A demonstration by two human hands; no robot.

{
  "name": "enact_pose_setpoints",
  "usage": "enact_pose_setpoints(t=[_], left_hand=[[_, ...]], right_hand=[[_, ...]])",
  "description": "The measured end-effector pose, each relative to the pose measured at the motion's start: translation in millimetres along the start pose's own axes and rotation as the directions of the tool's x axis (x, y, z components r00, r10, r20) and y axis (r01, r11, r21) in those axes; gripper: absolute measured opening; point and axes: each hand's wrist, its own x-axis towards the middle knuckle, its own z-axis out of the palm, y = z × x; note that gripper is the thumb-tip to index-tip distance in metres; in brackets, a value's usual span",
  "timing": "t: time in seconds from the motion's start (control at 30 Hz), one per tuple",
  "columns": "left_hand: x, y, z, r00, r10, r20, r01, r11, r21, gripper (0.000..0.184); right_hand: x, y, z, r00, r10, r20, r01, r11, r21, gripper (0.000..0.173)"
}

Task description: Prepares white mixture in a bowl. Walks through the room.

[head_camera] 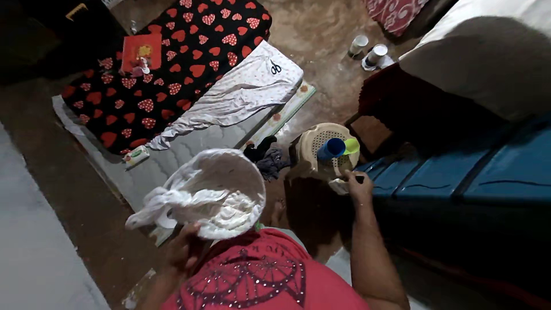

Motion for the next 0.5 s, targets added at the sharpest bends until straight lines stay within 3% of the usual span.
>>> enact_pose_setpoints(t=[0.07, 0.13, 0.2, 0.27, 0.4, 0.5], left_hand=[[7, 7, -19, 0.993, -0.009, 0.116, 0.013, 0.999, -0.031, 0.029], [8, 16, -36, 0.978, -0.034, 0.206, 0.038, 0.999, -0.017, 0.043], [6, 22, -55, 0.962, -0.063, 0.265, 0.063, 0.998, 0.009, 0.044], [4, 27, -70, 0.953, -0.067, 0.296, 0.061, 0.998, 0.029, 0.043], [-6, 37, -86, 0.95, -0.113, 0.293, 0.078, 0.989, 0.128, 0.02], [-8, 36, -98, 0.948, -0.148, 0.283, 0.089, 0.974, 0.21, 0.017]], right_hand=[[-38, -16, -16, 0.991, -0.133, 0.005, 0.133, 0.988, -0.076, 0.049], [-79, -33, -25, 0.984, -0.17, -0.047, 0.169, 0.985, -0.026, 0.045], [-126, -53, -28, 0.973, -0.187, -0.133, 0.196, 0.979, 0.063, 0.038], [-175, -70, -29, 0.937, -0.296, -0.184, 0.327, 0.93, 0.17, 0.029], [-264, -92, -25, 0.73, -0.662, -0.171, 0.672, 0.646, 0.362, 0.02], [-319, -112, -4, 0.641, -0.764, -0.068, 0.72, 0.568, 0.399, 0.022]])
